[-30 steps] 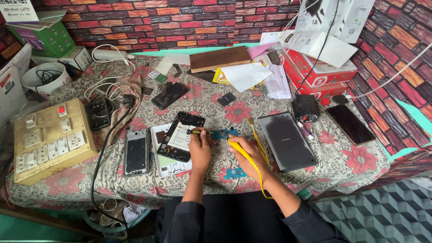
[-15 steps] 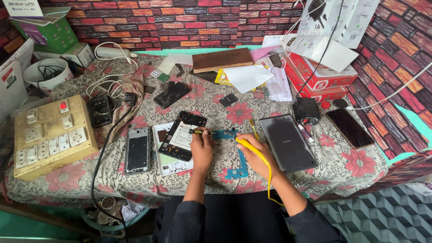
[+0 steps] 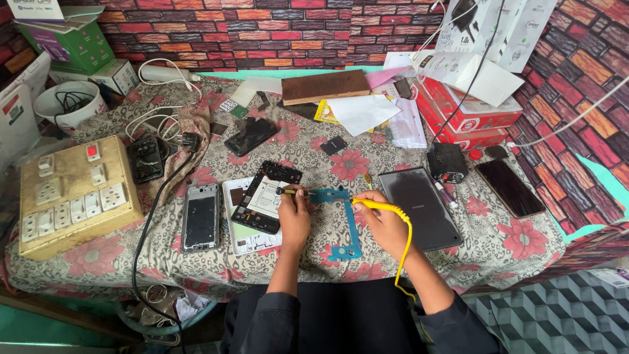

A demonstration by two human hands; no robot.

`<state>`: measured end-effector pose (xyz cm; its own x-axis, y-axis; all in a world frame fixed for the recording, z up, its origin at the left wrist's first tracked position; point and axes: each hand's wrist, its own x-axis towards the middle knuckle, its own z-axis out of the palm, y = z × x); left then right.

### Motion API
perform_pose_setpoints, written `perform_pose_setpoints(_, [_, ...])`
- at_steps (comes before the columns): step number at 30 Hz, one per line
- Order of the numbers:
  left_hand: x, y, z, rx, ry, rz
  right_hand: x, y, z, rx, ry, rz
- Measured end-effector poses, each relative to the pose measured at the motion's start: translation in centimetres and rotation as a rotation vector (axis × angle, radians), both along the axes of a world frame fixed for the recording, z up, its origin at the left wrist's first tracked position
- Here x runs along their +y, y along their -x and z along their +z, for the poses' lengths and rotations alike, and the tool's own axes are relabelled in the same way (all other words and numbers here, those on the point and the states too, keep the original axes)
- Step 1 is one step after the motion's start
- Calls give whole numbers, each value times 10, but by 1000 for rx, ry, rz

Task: The person cleans a disassembled phone motherboard with a brush, then uses a soldering iron to solder components on the board while holding it steady with the other hand. Other phone parts and devices sit on the workbench around them.

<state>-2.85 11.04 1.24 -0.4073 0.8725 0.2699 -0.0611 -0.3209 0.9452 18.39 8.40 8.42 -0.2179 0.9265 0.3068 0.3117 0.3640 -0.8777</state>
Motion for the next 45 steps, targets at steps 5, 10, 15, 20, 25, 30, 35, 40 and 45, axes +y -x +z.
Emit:
perform_pose_setpoints(5, [-1,0,1,4,11,4,-1,1,2,16,-15,15])
perform_pose_setpoints(10, [-2,0,2,42,12,24,-3,4,4,13,-15,12])
perform_pose_setpoints(15, [-2,0,3,48,20,33,-8,6,6,-37,-71,-8])
perform_pose_setpoints(20, [-2,0,4,62,12,41,-7,7,9,-8,-40,-11])
perform_pose_setpoints(25, [-3,0,6,84,10,54,-7,7,11,-6,-55,-40])
perform_pose_setpoints(30, [-3,1,5,102,39,60,-6,4,14,-2,-44,-53])
perform_pose_setpoints(35, [-3,1,5,73,14,46,-6,4,14,-35,-59,-46])
perform_pose_setpoints(40, [-3,2,6,77,18,45,-6,5,14,-46,-73,-57])
perform_pose_setpoints(45, [-3,2,6,61,16,35,-7,6,16,31,-75,2])
